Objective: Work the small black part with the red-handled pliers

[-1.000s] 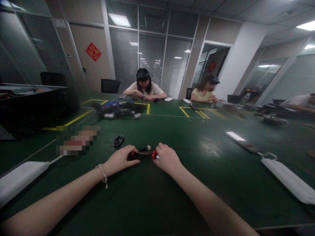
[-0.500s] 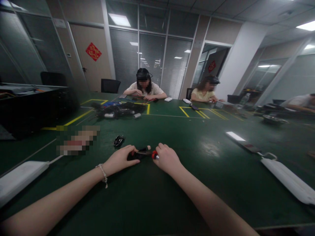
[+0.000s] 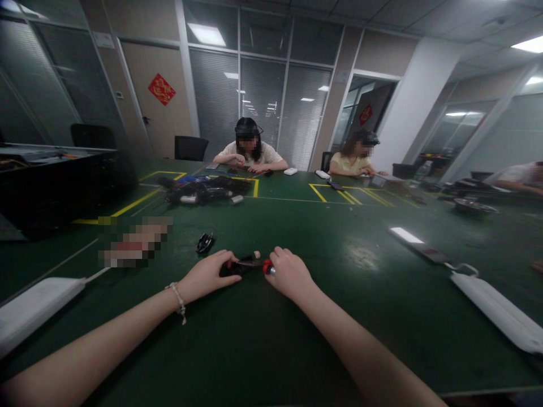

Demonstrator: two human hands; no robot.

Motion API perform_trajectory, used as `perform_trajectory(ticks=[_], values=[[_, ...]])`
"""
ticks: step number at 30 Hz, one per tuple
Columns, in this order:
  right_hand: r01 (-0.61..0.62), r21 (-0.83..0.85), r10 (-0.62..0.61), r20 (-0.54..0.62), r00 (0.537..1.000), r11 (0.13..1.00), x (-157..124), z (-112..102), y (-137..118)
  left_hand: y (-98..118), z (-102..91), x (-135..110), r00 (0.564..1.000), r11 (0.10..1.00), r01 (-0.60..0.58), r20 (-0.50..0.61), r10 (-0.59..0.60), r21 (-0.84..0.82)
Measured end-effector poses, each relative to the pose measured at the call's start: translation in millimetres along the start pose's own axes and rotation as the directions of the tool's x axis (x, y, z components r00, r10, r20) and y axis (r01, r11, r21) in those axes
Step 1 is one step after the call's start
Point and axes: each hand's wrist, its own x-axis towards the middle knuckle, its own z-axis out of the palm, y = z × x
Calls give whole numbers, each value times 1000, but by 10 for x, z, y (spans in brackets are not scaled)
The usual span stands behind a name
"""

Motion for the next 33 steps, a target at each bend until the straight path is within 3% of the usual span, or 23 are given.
perform_trajectory(ticks=[33], values=[[13,-2,-13,-15,1000,1000,2,8,6,2,4,-1,1000,1000,-15,-11,15,3]])
